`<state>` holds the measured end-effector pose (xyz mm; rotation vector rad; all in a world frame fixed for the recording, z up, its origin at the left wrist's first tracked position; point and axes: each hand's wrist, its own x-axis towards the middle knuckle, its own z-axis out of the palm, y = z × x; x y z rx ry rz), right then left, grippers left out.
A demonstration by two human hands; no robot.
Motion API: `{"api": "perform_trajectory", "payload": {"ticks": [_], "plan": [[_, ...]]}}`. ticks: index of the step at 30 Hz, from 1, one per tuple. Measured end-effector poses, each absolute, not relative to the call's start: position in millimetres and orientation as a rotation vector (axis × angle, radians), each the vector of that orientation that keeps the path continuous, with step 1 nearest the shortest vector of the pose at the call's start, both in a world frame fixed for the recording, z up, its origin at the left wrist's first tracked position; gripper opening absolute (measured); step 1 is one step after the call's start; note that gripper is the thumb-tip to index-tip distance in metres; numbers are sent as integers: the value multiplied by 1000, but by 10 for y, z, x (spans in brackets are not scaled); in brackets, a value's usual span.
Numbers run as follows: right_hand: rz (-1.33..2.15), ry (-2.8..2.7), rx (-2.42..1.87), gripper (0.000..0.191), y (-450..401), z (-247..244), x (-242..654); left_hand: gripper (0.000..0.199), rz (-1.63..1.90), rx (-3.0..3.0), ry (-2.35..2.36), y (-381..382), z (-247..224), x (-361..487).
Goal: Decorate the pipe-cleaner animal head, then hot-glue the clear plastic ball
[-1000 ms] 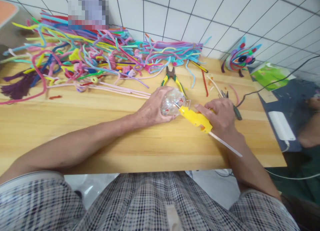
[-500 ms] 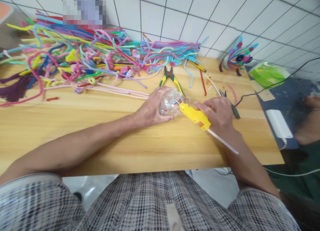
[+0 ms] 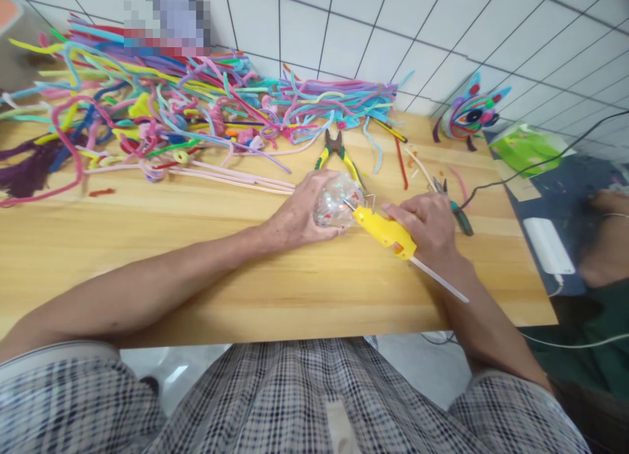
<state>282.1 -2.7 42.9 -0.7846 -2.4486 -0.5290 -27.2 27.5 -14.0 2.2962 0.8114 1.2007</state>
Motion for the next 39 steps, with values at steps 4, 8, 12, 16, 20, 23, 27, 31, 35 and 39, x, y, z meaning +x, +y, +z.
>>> {"api": "perform_trajectory", "payload": {"ticks": [4, 8, 12, 16, 20, 23, 27, 31, 35, 39], "plan": [[-557, -2447, -813, 59, -31, 426, 2808, 96, 1170, 2292, 851, 263, -131, -271], [-630, -2422, -762, 58, -15, 446, 2779, 95, 1171, 2283, 858, 252, -131, -270], [-650, -2424, -736, 58, 5, 462, 2774, 94, 1185, 2285, 843, 258, -149, -270], [-643, -2403, -732, 57, 12, 442, 2788, 96, 1219, 2267, 785, 266, -154, -272], [-540, -2420, -733, 61, 14, 422, 2810, 95, 1213, 2238, 792, 261, -141, -276], [-492, -2430, -739, 61, 18, 420, 2824, 94, 1223, 2228, 782, 261, -144, -278], [-485, -2433, -764, 60, 15, 405, 2829, 95, 1205, 2217, 826, 264, -153, -277], [-513, -2421, -793, 58, 1, 374, 2834, 93, 1195, 2218, 816, 256, -137, -279], [-450, -2445, -832, 58, -9, 361, 2852, 94, 1184, 2219, 837, 252, -132, -277], [-417, -2425, -843, 58, -4, 360, 2849, 90, 1230, 2231, 802, 255, -144, -272]]}}
